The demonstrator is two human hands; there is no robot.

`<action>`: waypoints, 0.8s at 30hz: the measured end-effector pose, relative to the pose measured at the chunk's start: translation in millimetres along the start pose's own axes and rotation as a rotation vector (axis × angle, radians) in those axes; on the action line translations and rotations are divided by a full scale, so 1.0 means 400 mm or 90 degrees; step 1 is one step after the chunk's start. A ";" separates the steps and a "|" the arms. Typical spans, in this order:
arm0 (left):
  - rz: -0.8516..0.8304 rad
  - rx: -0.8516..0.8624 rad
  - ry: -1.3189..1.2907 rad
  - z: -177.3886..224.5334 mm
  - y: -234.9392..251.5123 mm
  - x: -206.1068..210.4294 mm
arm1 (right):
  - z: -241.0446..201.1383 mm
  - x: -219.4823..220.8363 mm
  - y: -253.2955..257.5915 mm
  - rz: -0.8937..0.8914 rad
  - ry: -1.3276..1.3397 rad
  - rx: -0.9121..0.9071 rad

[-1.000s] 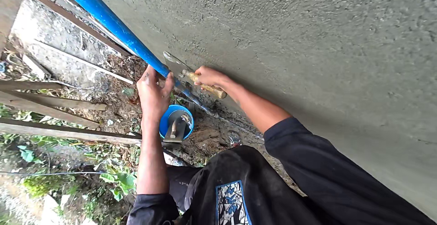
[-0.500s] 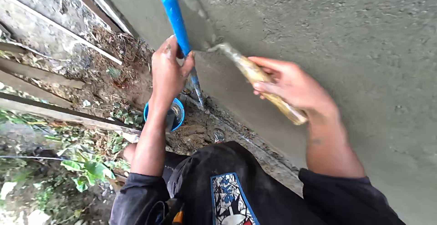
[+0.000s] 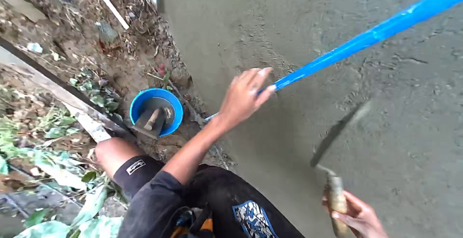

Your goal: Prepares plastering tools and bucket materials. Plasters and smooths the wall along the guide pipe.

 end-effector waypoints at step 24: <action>-0.211 -0.672 0.319 -0.931 -0.636 -0.585 | 0.141 1.024 0.536 -0.244 -0.353 -0.024</action>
Point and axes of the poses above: each hand's wrist, its own y-axis towards the middle knuckle, its own x-axis out of the palm, z = x × y, the point moved 6 cm from there along y, towards the middle knuckle, and after that the axes turned 11 degrees about z, right-handed, at the moved point
